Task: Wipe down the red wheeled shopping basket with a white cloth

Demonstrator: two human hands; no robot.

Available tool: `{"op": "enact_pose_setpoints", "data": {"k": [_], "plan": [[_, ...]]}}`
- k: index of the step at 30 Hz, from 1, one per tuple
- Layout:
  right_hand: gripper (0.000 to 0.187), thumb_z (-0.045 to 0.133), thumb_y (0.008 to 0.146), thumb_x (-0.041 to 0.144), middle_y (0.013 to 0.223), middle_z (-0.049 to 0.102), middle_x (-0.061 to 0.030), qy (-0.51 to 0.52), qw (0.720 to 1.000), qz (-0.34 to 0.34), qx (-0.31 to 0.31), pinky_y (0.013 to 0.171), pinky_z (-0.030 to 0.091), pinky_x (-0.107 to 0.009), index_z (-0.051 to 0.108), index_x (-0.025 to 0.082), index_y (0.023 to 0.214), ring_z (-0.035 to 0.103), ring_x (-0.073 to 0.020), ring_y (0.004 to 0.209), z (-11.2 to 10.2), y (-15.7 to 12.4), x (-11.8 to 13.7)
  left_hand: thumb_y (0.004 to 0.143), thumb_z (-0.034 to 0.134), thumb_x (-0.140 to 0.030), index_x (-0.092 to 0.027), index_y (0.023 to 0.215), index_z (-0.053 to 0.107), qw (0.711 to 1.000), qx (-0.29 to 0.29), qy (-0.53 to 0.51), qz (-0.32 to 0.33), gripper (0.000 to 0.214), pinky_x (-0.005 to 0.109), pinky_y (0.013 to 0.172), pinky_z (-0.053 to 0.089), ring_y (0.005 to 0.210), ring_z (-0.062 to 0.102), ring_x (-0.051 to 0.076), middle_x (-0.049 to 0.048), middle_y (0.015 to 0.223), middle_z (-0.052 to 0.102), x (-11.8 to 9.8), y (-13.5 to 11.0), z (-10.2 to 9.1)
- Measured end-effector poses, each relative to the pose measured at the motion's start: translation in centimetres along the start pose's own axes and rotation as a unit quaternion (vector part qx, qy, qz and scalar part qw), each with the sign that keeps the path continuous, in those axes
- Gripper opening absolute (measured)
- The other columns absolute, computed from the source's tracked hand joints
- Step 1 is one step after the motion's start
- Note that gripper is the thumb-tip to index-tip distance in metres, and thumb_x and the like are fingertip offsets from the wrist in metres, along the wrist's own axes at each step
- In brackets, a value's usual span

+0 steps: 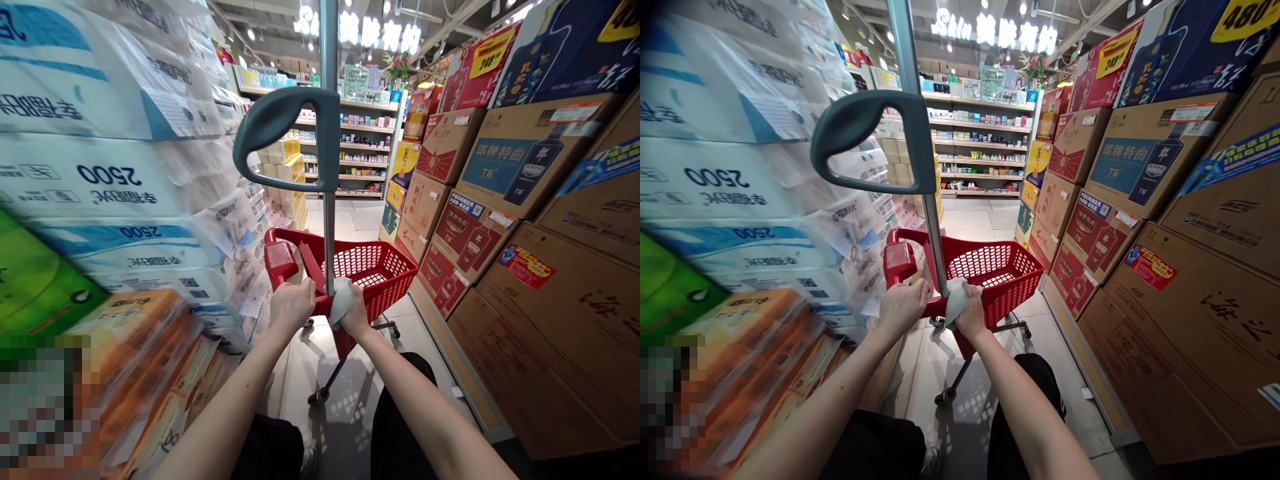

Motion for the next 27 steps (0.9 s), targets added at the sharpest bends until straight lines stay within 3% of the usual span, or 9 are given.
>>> {"op": "enact_pose_setpoints", "data": {"k": [4, 10, 14, 18, 23, 27], "plan": [[0.030, 0.050, 0.084, 0.034, 0.112, 0.053, -0.0132, 0.000, 0.998, -0.054, -0.042, 0.096, 0.034, -0.045, 0.061, 0.013, 0.102, 0.043, -0.0271, 0.107, 0.3, -1.3, -0.6, 0.094, 0.022, -0.036, -0.018, 0.077, 0.060, 1.000, -0.006, -0.004, 0.000, 0.045, 0.032, 0.062, 0.033, 0.062, 0.058, 0.021, 0.0092, 0.062, 0.063, 0.1, 0.0, 0.1], [0.037, 0.043, 0.087, 0.026, 0.101, 0.057, -0.0109, 0.021, 0.999, -0.020, -0.040, 0.087, 0.037, -0.037, 0.051, 0.012, 0.121, 0.049, -0.0225, 0.093, 0.0, 0.8, 2.5, 0.094, 0.025, -0.034, -0.017, 0.077, 0.060, 1.000, -0.022, -0.009, -0.006, 0.043, 0.032, 0.060, 0.031, 0.059, 0.057, 0.021, 0.0091, 0.060, 0.062, 0.0, 0.1, 0.1], [0.030, 0.037, 0.092, 0.029, 0.097, 0.059, -0.0112, 0.031, 0.997, 0.021, -0.069, 0.081, 0.038, -0.035, 0.053, 0.011, 0.110, 0.051, -0.0222, 0.089, 0.3, 1.5, 4.2, 0.093, 0.027, -0.032, -0.018, 0.076, 0.058, 0.999, -0.044, -0.006, -0.002, 0.038, 0.032, 0.059, 0.030, 0.057, 0.055, 0.021, 0.0068, 0.059, 0.061, -0.1, 0.0, 0.1], [0.030, 0.036, 0.095, 0.035, 0.095, 0.061, -0.0101, 0.030, 0.999, -0.014, -0.040, 0.079, 0.040, -0.034, 0.055, 0.014, 0.102, 0.053, -0.0211, 0.086, 0.1, 1.9, 3.2, 0.094, 0.027, -0.033, -0.019, 0.080, 0.059, 0.998, -0.053, -0.025, 0.010, 0.037, 0.033, 0.063, 0.032, 0.057, 0.054, 0.020, 0.0054, 0.059, 0.061, 0.3, -0.2, 0.0], [0.020, 0.042, 0.090, 0.025, 0.096, 0.063, -0.0071, 0.119, 0.986, -0.110, 0.026, 0.079, 0.044, -0.030, 0.058, 0.017, 0.099, 0.056, -0.0193, 0.091, -0.8, 2.8, 1.0, 0.095, 0.029, -0.032, -0.020, 0.077, 0.058, 0.990, -0.048, -0.117, 0.064, 0.036, 0.033, 0.074, 0.036, 0.071, 0.057, 0.018, 0.0043, 0.072, 0.064, 1.4, -0.6, -0.4], [0.015, 0.046, 0.087, 0.020, 0.096, 0.063, -0.0066, 0.157, 0.984, -0.076, 0.033, 0.074, 0.045, -0.025, 0.059, 0.018, 0.093, 0.059, -0.0168, 0.088, -0.9, 3.0, 1.0, 0.094, 0.031, -0.029, -0.020, 0.074, 0.058, 0.988, -0.072, -0.125, 0.057, 0.034, 0.035, 0.081, 0.036, 0.074, 0.056, 0.019, 0.0039, 0.070, 0.062, 1.4, -0.9, -0.6]]}}
Point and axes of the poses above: each hand's wrist, its own y-axis towards the middle knuckle, its own z-axis out of the palm, x = y × z, the point moved 1 cm from there along y, towards the middle knuckle
